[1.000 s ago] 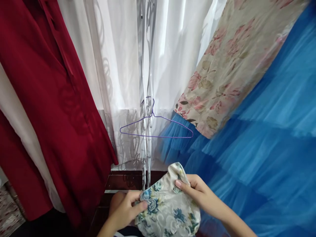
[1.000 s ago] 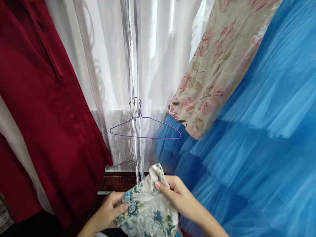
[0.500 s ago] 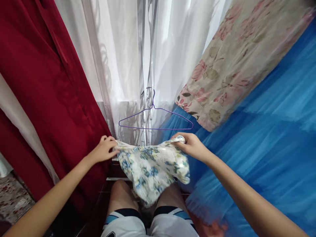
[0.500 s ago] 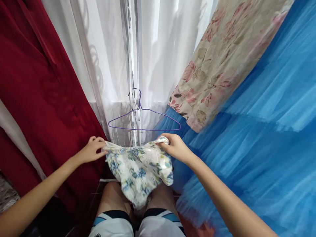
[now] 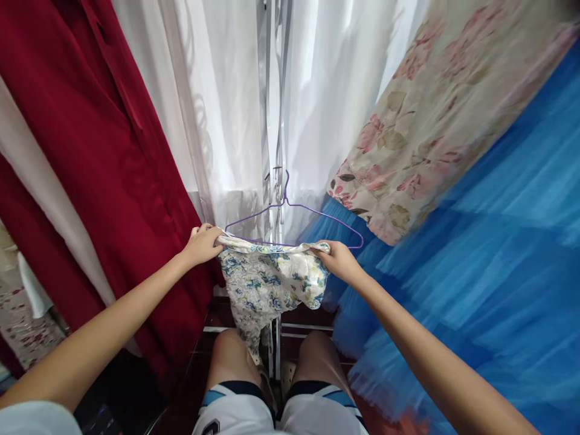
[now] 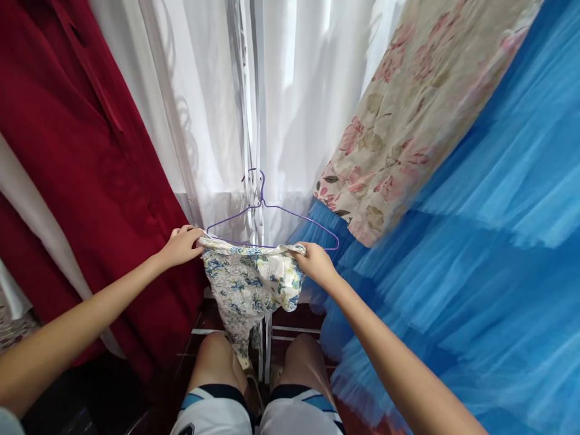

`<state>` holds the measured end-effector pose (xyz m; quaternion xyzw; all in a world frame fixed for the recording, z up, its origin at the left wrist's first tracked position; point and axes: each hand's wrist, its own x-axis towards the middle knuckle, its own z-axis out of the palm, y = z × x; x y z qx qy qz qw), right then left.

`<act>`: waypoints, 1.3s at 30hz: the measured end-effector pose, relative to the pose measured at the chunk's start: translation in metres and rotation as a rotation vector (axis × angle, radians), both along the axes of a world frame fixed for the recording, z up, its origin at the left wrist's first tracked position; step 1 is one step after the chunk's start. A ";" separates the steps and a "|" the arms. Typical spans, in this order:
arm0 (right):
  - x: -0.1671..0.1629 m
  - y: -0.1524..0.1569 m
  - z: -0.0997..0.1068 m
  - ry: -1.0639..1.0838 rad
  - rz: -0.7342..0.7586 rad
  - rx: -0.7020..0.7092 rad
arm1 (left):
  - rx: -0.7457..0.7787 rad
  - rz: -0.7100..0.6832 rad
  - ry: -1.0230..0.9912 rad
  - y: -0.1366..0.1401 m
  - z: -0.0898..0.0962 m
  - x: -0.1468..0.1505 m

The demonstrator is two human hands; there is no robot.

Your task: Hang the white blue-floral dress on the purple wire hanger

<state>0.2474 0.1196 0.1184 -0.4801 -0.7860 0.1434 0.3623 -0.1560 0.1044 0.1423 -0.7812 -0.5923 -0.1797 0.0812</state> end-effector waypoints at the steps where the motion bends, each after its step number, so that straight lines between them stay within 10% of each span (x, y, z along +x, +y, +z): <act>1: -0.001 -0.001 -0.001 0.006 -0.008 -0.001 | -0.033 0.014 -0.003 -0.002 -0.003 -0.001; 8: -0.007 -0.006 -0.011 0.025 -0.036 -0.003 | -0.076 0.070 -0.157 -0.008 -0.009 -0.008; 19: -0.020 -0.016 -0.020 0.087 0.096 -0.061 | 0.059 -0.125 -0.645 0.045 0.041 0.036; 29: -0.004 -0.035 -0.018 0.127 0.206 -0.066 | 0.075 -0.122 -0.638 0.071 0.056 0.063; 39: -0.007 -0.041 -0.026 0.209 0.160 0.027 | 0.147 -0.111 -0.352 0.020 0.045 0.091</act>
